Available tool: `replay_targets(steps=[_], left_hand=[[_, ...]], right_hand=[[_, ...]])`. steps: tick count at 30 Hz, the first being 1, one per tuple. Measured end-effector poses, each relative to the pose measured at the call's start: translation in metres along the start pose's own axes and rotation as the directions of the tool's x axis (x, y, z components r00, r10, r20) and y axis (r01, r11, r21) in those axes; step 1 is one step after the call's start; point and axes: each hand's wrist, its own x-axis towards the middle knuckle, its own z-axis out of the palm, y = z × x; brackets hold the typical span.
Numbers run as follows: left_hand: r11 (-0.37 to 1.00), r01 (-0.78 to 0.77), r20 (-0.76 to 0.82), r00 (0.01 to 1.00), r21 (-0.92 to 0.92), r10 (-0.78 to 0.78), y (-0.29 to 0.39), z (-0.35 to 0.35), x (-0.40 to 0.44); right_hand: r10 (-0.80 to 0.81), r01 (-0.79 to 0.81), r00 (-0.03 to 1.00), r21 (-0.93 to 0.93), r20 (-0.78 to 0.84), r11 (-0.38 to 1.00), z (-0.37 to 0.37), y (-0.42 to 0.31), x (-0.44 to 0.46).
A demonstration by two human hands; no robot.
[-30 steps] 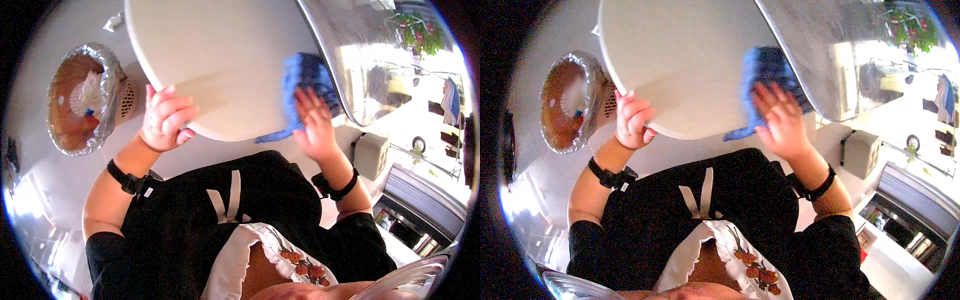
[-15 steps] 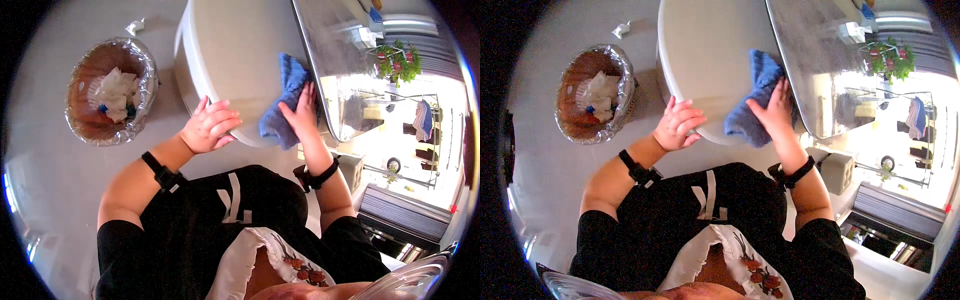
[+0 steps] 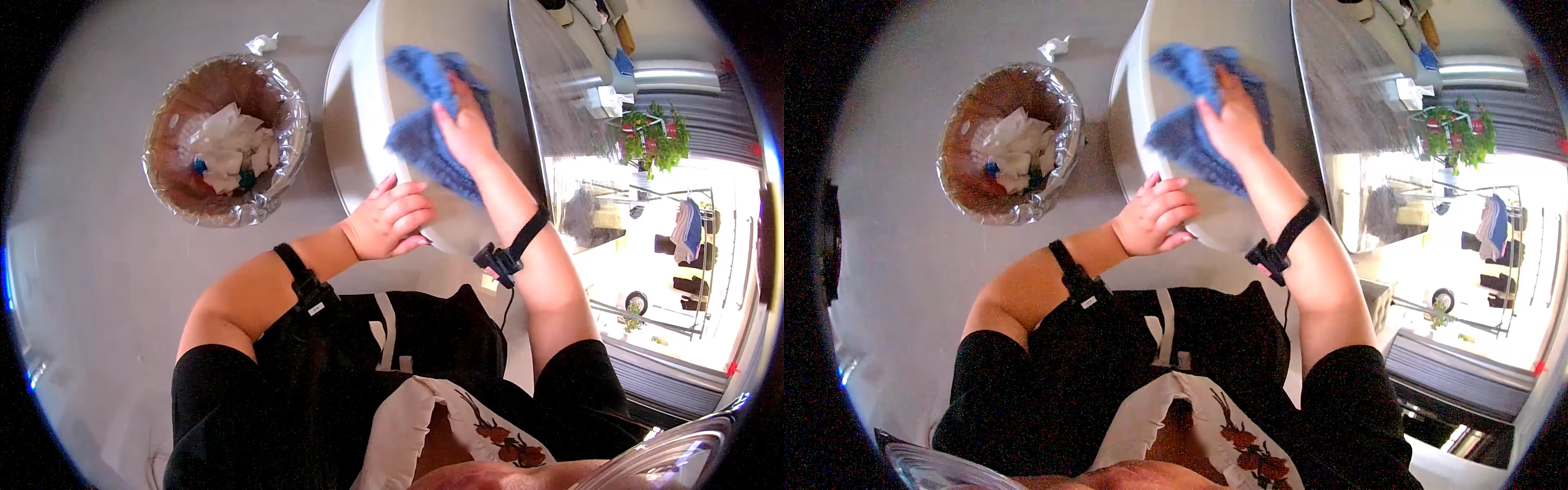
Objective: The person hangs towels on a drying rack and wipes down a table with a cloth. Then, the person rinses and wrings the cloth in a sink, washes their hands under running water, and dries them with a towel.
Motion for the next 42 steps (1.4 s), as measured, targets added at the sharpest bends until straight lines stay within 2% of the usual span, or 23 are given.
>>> replay_targets(steps=[1,3,4,6,9,10,11,15,16,17,20,23,25,26,27,28,30,32,34,36,39,42], left_hand=[[1.0,0.004,0.016,1.0,-0.009,-0.004,0.0,0.0,-0.001],[0.999,0.0,0.036,0.999,-0.048,0.002,0.001,-0.002,-0.003],[0.997,-0.007,0.038,0.999,-0.075,0.01,0.001,-0.006,-0.002],[0.996,-0.029,0.054,0.998,-0.084,0.033,-0.001,-0.012,-0.001],[0.998,-0.059,0.093,0.994,-0.008,0.059,-0.002,-0.02,0.001],[0.997,-0.065,0.101,0.993,0.031,0.061,-0.001,-0.023,0.003],[0.995,-0.071,0.111,0.992,0.069,0.063,0.0,-0.025,0.003],[0.999,-0.028,0.058,0.998,0.042,0.026,0.001,-0.014,0.0],[0.999,-0.03,0.054,0.998,0.041,0.027,0.0,-0.013,0.0],[0.999,-0.031,0.05,0.998,0.039,0.029,0.0,-0.012,0.0],[1.0,-0.014,0.053,0.998,0.004,0.014,0.0,-0.012,-0.002],[0.998,0.017,0.042,0.999,-0.065,-0.014,0.001,-0.008,-0.002],[0.998,0.025,0.076,0.997,-0.051,-0.021,0.002,-0.012,-0.002],[0.999,0.03,0.094,0.995,-0.045,-0.025,0.003,-0.015,-0.001],[0.999,-0.028,0.06,0.998,-0.019,0.029,0.003,-0.019,0.0],[0.996,-0.085,0.028,0.996,0.006,0.085,0.002,-0.023,0.002],[0.977,-0.214,-0.056,0.975,0.005,0.214,0.007,-0.03,0.007],[0.934,-0.356,-0.177,0.922,-0.031,0.346,0.022,-0.032,0.02],[0.925,-0.37,-0.128,0.925,-0.09,0.358,0.03,-0.039,0.031],[0.932,-0.344,-0.067,0.939,-0.114,0.338,0.032,-0.042,0.038],[0.956,-0.282,-0.033,0.96,-0.079,0.28,0.024,-0.047,0.041],[0.967,-0.246,0.042,0.967,-0.067,0.249,0.019,-0.051,0.042]], right_hand=[[-0.175,0.173,0.984,0.093,0.018,0.981,0.004,-0.015,0.0],[-0.326,0.305,0.936,0.158,0.131,0.939,-0.001,-0.062,-0.014],[-0.42,0.398,0.881,0.141,0.217,0.907,-0.003,-0.068,-0.017],[-0.408,0.377,0.877,0.161,0.255,0.912,-0.01,-0.07,-0.022],[-0.297,0.293,0.949,0.054,0.107,0.955,-0.013,-0.035,-0.035],[-0.237,0.241,0.969,-0.053,0.064,0.969,-0.016,-0.02,-0.042],[-0.147,0.15,0.989,-0.086,0.033,0.985,-0.021,-0.004,-0.049],[0.132,-0.157,0.985,-0.256,-0.114,0.954,-0.036,0.056,-0.091],[0.385,-0.393,0.92,-0.213,-0.08,0.895,-0.045,0.059,-0.102],[0.611,-0.606,0.791,-0.178,-0.036,0.775,-0.054,0.056,-0.111],[0.757,-0.758,0.65,-0.122,-0.064,0.64,-0.062,0.075,-0.132],[0.741,-0.718,0.672,-0.253,-0.005,0.649,-0.056,0.088,-0.129],[0.471,-0.466,0.881,-0.232,-0.036,0.854,-0.042,0.075,-0.124],[0.315,-0.318,0.948,-0.225,-0.054,0.921,-0.034,0.059,-0.119],[0.225,-0.225,0.974,-0.202,-0.025,0.953,-0.031,0.036,-0.108],[0.134,-0.132,0.991,-0.176,0.001,0.976,-0.029,0.013,-0.096],[-0.026,0.042,0.997,-0.236,0.069,0.971,-0.021,-0.014,-0.082],[-0.131,0.151,0.983,-0.156,0.132,0.976,-0.021,-0.042,-0.078],[-0.233,0.25,0.959,-0.099,0.161,0.963,-0.02,-0.059,-0.084],[-0.283,0.3,0.934,-0.05,0.216,0.953,-0.026,-0.056,-0.09],[-0.186,0.213,0.949,-0.081,0.253,0.974,-0.039,-0.041,-0.108],[-0.059,0.085,0.976,-0.12,0.208,0.989,-0.057,-0.007,-0.133]])
